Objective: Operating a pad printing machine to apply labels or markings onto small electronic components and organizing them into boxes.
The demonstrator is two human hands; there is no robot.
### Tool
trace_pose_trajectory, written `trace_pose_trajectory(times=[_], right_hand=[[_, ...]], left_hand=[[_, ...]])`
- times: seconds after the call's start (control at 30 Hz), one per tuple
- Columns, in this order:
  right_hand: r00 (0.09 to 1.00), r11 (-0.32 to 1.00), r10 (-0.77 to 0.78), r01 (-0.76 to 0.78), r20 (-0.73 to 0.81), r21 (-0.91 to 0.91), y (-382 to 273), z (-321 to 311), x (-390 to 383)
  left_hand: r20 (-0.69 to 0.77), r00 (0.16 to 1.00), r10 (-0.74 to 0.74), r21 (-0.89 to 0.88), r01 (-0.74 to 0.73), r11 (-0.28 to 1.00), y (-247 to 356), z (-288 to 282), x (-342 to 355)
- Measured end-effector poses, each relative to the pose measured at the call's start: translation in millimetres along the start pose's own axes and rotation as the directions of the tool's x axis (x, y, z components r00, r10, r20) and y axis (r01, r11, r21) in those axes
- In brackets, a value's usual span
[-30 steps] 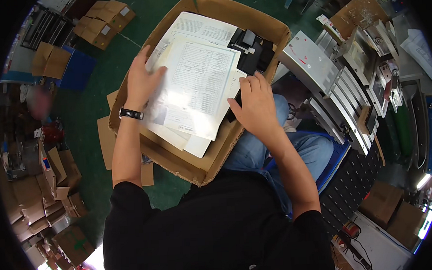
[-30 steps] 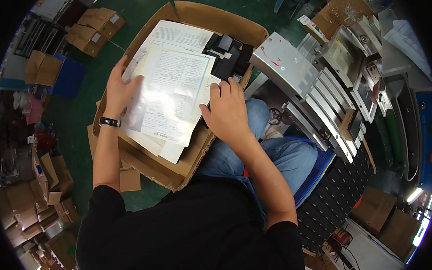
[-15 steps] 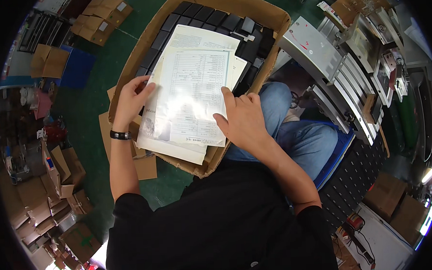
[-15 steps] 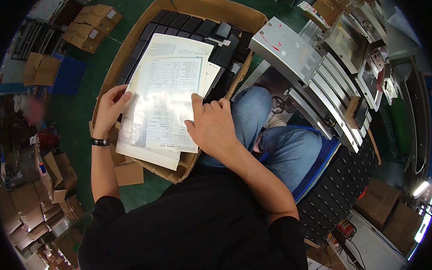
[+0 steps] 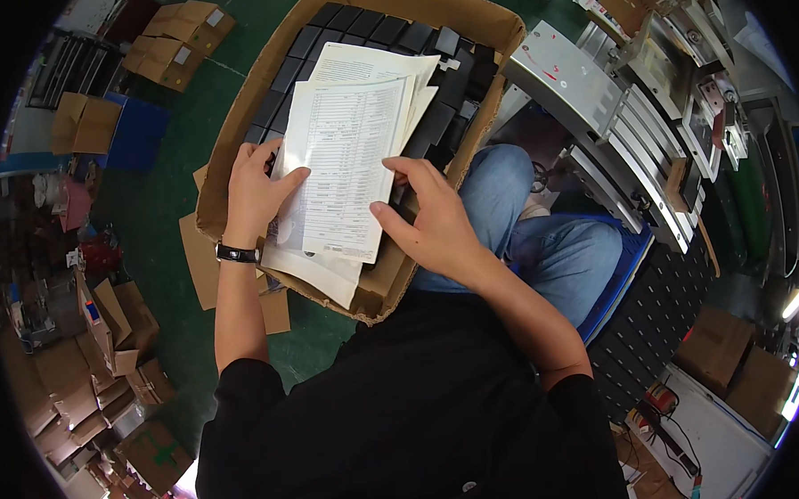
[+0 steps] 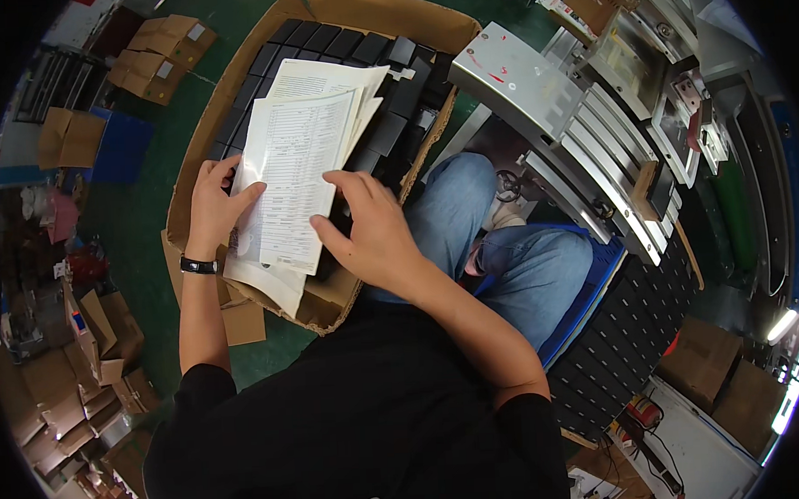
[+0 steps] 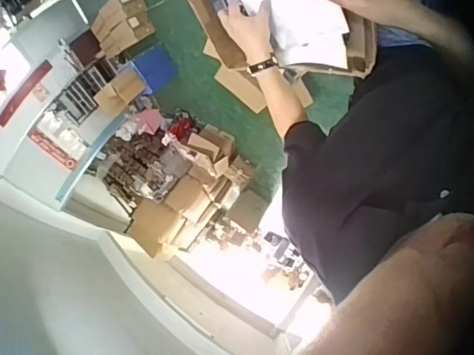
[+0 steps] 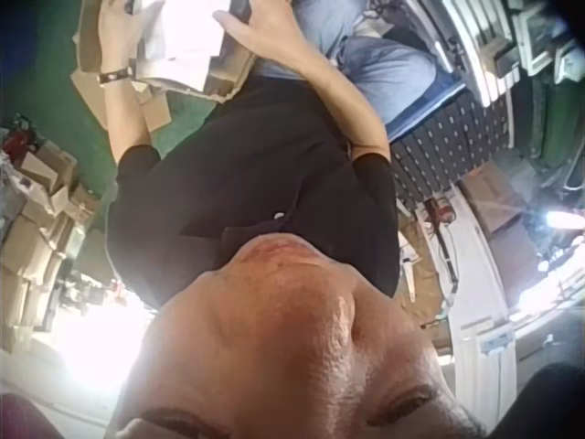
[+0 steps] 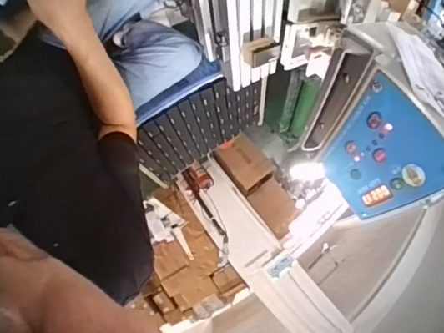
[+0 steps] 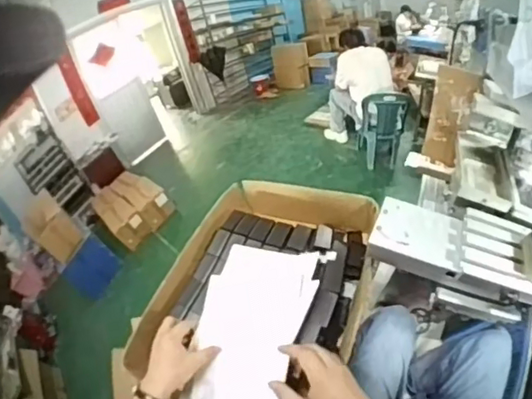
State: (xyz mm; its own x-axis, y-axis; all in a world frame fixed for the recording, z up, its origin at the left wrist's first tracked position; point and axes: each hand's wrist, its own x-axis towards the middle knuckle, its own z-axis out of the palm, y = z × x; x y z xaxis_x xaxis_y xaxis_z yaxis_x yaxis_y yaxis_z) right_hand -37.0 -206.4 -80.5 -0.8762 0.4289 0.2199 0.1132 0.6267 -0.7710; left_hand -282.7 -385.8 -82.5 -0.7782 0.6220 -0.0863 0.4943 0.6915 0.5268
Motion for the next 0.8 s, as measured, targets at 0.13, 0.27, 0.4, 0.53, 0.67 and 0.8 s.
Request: trace_pose_trajectory(times=[0.13, 0.27, 0.4, 0.53, 0.67, 0.8], right_hand=[[0.902, 0.718, 0.32, -0.43, 0.29, 0.546, -11.1, 6.8, 16.1], [0.981, 0.864, 0.163, -0.191, 0.101, 0.465, 1.0, 17.5, 12.3], [0.999, 0.899, 0.039, -0.024, -0.024, 0.438, -7.4, -0.3, 9.4], [0.999, 0.931, -0.033, 0.026, 0.013, 0.365, -31.0, -30.8, 20.8], [1.0, 0.667, -0.021, -0.001, 0.02, 0.745, -66.9, -13.0, 30.1], [0.999, 0.635, -0.032, 0.008, 0.016, 0.772, -66.5, -18.6, 21.6]], left_hand=[[-0.032, 0.999, 0.04, 0.024, -0.04, 0.999, -2.7, 2.5, 1.5], [-0.028, 0.998, 0.051, -0.051, -0.052, 0.997, 0.7, -4.9, -4.1], [-0.219, 0.966, 0.139, -0.088, -0.161, 0.983, -13.0, -15.5, -18.7], [0.203, 0.979, 0.032, -0.784, 0.143, 0.603, -8.1, -47.3, -39.1], [-0.149, 0.972, -0.179, -0.873, -0.045, 0.485, -68.3, -62.8, -60.2], [-0.293, 0.701, -0.65, -0.953, -0.264, 0.146, -206.5, -96.9, -98.4]])
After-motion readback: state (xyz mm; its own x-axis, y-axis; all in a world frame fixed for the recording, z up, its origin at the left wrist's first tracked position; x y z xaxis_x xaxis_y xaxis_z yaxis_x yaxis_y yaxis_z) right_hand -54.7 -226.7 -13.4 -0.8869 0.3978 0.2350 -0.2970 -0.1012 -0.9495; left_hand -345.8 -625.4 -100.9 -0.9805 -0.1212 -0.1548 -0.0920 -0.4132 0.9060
